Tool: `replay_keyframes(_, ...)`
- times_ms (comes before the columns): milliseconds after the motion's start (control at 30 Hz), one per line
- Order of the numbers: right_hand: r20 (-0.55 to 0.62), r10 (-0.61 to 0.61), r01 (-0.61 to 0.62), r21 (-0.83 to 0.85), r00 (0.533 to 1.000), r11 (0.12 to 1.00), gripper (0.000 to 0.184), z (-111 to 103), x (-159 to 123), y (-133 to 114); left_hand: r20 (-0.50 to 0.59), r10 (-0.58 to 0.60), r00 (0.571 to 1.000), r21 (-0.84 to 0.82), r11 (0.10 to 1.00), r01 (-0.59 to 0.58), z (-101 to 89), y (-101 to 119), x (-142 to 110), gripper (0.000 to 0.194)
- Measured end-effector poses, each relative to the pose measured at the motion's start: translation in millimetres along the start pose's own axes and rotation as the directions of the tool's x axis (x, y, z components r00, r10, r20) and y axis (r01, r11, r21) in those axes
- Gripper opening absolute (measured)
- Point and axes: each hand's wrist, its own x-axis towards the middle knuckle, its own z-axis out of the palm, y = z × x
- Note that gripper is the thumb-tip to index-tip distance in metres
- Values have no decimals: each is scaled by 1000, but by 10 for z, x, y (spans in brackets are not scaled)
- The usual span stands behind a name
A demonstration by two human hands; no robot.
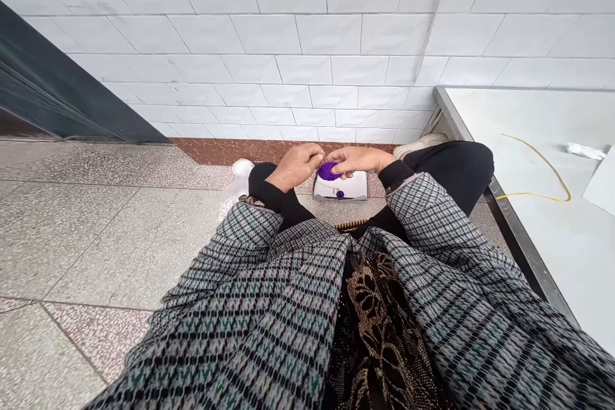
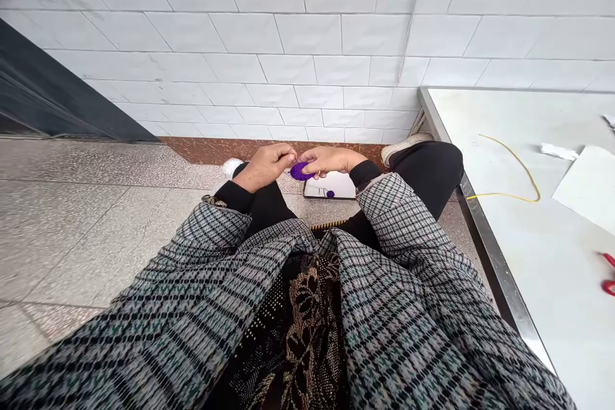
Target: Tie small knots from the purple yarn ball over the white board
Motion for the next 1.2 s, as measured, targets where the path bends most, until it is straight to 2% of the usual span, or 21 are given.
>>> replay_keyframes(100,-7,-34,35,293,999,956,19,-5,-46,-52,-53,-163,985,-174,973,152,121,-127,-28,20)
replay_keyframes(167,-110,-32,79,458,993,886,15,-6,-44,-85,-44,-224,974,-230,951,209,258,-170,-79,19)
replay_keyframes(233,-255,-32,171,547,966,819,9,-2,-14,-105,37,-196,980,-222,954,200,376,-159,-138,18)
replay_keyframes(267,-331,-19,210,551,943,808,8,1,10,-106,101,-157,983,-203,964,174,415,-133,-164,19)
replay_keyframes(333,-463,43,199,461,885,865,11,11,61,-87,226,-54,973,-158,983,92,437,-60,-200,21)
replay_keyframes(400,-532,79,59,237,843,970,20,22,97,-48,279,28,960,-112,994,4,388,11,-212,23)
replay_keyframes(433,-512,74,-31,94,856,995,24,28,101,-27,264,52,963,-89,996,-29,343,34,-210,23)
replay_keyframes(467,-443,69,-99,-45,894,994,28,34,95,-11,223,62,973,-68,997,-48,291,45,-207,23)
replay_keyframes(533,-182,81,-121,-220,980,968,28,43,55,0,107,45,993,-39,998,-41,196,30,-200,21)
replay_keyframes(600,63,59,-47,-173,996,984,26,45,-5,-19,3,-21,1000,-41,999,21,157,-21,-206,19)
replay_keyframes(633,103,12,-4,-76,995,997,26,42,-32,-36,-32,-74,997,-57,996,72,171,-49,-217,19)
replay_keyframes(667,79,-41,37,48,996,998,26,38,-51,-53,-47,-134,990,-80,988,130,208,-74,-236,19)
replay_keyframes(733,-81,-94,114,291,992,950,22,30,-57,-79,-19,-244,970,-131,962,240,331,-100,-291,17)
replay_keyframes(800,-249,-49,153,421,967,894,16,33,-20,-80,95,-237,967,-137,959,249,469,-91,-355,18)
replay_keyframes(867,-365,42,106,375,930,921,17,55,42,-49,185,-123,975,-109,983,145,556,-63,-404,20)
replay_keyframes(933,-452,80,-15,146,889,989,25,95,95,8,197,-14,980,-74,997,29,561,-39,-425,21)
replay_keyframes(967,-457,72,-84,-5,887,996,30,118,112,40,174,16,985,-61,998,-5,538,-34,-425,21)
replay_keyframes(1000,-411,71,-143,-146,909,979,33,140,119,72,139,27,990,-55,998,-19,506,-38,-421,21)
replay_keyframes(1067,-192,121,-180,-326,974,928,34,178,111,128,75,18,997,-72,997,-12,444,-69,-406,21)
replay_keyframes(1133,67,174,-144,-322,982,936,32,198,82,165,46,-16,999,-139,990,22,424,-132,-393,20)
replay_keyframes(1200,178,138,-105,-181,974,978,28,198,46,182,30,-94,995,-261,960,99,464,-219,-390,21)
